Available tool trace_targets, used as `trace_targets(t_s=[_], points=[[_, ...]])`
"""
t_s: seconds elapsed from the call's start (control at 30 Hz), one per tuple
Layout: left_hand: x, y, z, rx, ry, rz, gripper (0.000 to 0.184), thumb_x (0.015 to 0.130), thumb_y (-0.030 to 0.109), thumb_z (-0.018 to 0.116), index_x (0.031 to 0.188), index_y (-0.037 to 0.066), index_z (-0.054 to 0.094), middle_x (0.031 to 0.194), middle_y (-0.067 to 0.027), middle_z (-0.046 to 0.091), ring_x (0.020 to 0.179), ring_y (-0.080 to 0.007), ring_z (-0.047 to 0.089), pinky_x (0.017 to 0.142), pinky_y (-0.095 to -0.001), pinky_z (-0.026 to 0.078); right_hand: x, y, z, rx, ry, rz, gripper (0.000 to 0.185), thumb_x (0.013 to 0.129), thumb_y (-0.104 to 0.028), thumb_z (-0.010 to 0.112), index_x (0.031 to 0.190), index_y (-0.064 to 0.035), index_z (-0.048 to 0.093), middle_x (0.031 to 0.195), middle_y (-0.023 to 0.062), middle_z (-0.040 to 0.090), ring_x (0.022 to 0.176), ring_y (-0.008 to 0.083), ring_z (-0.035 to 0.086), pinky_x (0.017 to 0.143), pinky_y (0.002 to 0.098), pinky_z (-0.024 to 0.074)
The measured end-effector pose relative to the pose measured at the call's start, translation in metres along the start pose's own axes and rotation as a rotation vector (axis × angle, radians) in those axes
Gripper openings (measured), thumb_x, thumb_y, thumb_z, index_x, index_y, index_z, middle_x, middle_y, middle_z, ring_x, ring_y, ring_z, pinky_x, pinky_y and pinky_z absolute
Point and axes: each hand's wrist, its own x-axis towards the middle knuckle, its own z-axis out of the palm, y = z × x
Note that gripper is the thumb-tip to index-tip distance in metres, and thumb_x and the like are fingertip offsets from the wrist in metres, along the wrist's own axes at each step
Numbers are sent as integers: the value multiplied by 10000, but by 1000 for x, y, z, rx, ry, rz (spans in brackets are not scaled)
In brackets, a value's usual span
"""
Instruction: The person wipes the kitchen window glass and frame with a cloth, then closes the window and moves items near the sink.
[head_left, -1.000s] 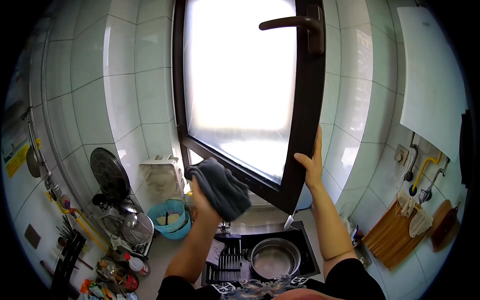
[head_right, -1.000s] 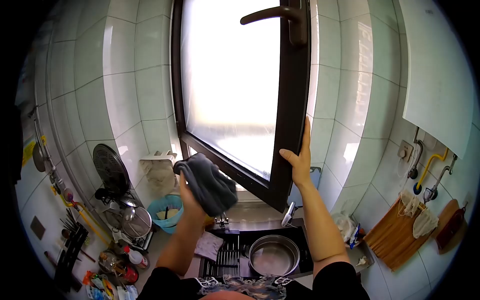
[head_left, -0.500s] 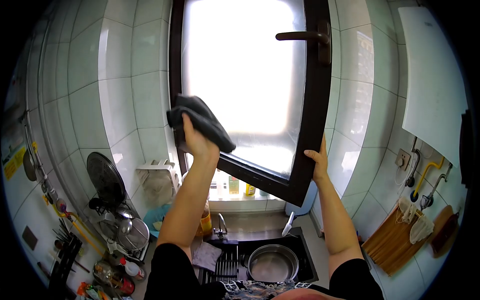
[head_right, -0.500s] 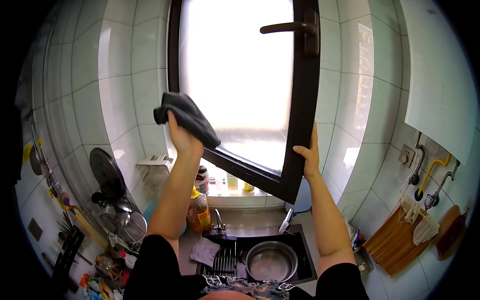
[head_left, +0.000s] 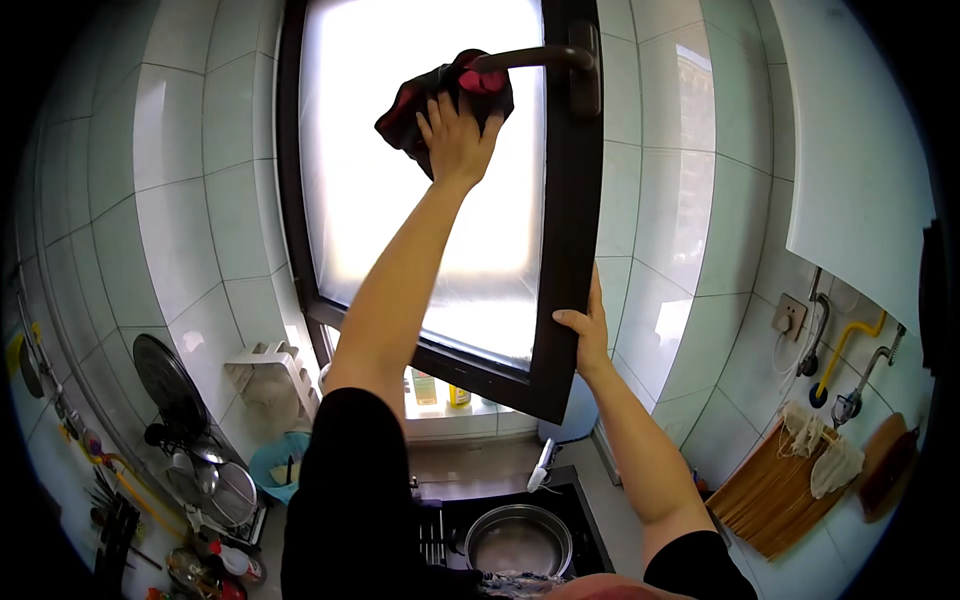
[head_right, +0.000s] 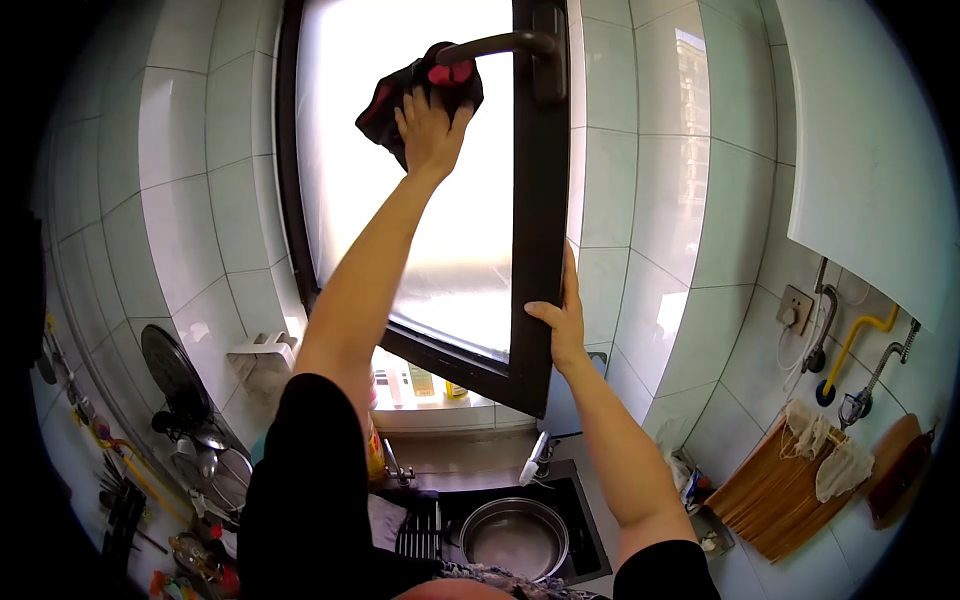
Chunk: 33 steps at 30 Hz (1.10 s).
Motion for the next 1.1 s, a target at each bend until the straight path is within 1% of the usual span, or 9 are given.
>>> trace_targets(t_s=[0.23, 0.33, 0.43, 0.53, 0.57, 0.6, 0.7, 0.9, 1.1], points=[[-106, -1, -29, 37, -281, 447, 644, 892, 294, 610, 1430, -22, 451, 1498, -303, 335, 1425, -538, 260, 1159, -657, 189, 1, -5, 1, -8, -10, -57, 1075, 674, 18, 628, 1632, -121, 162, 1564, 132, 376, 1378, 252, 436, 1146, 316, 354], [-100, -15, -28, 24, -388, 305, 661, 867, 243, 648, 1457, 24, 446, 1519, -271, 339, 1456, -507, 254, 1139, -649, 249, -4, -7, 5, -21, 0, -57, 1070, 678, 21, 630, 1631, -119, 165, 1565, 134, 376, 1371, 251, 443, 1144, 317, 356], [-26, -33, -5, -2, -60, 262, 624, 953, 303, 616, 1491, 62, 409, 1521, -253, 365, 1477, -447, 262, 1099, -613, 288, -7, -8, 8, -53, -11, -71, 1066, 686, 14, 640, 1631, -121, 166, 1565, 133, 377, 1360, 250, 454, 1144, 323, 359], [103, -51, -8, -3, 28, 171, 375, 979, 236, 575, 1295, 41, 529, 1136, -204, 636, 1040, -423, 608, 865, -490, 485, -9, -9, 12, -62, 7, -96, 1059, 699, 5, 651, 1631, -126, 165, 1568, 130, 371, 1349, 245, 461, 1144, 330, 362], [129, -46, -12, 18, -88, 20, 461, 992, 330, 554, 1350, 47, 487, 1356, -209, 520, 1310, -405, 447, 1082, -600, 327, -11, -10, 13, -41, 10, -71, 1056, 706, 1, 655, 1631, -125, 163, 1572, 128, 364, 1352, 241, 457, 1144, 333, 362], [158, -75, -4, 349, -216, 19, 587, 1042, 359, 409, 1500, -8, 387, 1557, -267, 355, 1434, -406, 337, 1194, -477, 285, -13, -11, 14, -20, 13, -46, 1052, 712, -2, 658, 1631, -125, 161, 1576, 126, 357, 1355, 238, 454, 1144, 335, 363], [152, -72, 23, 160, 269, 96, 584, 1022, 394, 453, 1454, 1, 438, 1508, -258, 418, 1383, -421, 396, 1134, -583, 306, -15, -10, 16, -38, 33, -28, 1046, 718, -3, 654, 1631, -115, 157, 1584, 123, 348, 1367, 237, 445, 1150, 342, 358], [-6, -41, -20, -194, -37, 534, 530, 890, 265, 680, 1347, 64, 502, 1438, -208, 478, 1436, -432, 321, 1189, -657, 168, -16, -4, 15, 1, 36, -21, 1042, 720, -6, 657, 1629, -101, 158, 1597, 115, 339, 1396, 241, 428, 1165, 345, 338], [-50, -71, -45, -224, -400, 741, 620, 714, 310, 840, 1271, 168, 609, 1221, -100, 599, 1191, -342, 582, 1078, -446, 459, -22, -5, 18, -28, 63, -3, 1024, 740, 6, 662, 1628, -99, 163, 1591, 123, 359, 1398, 247, 433, 1165, 340, 339]])
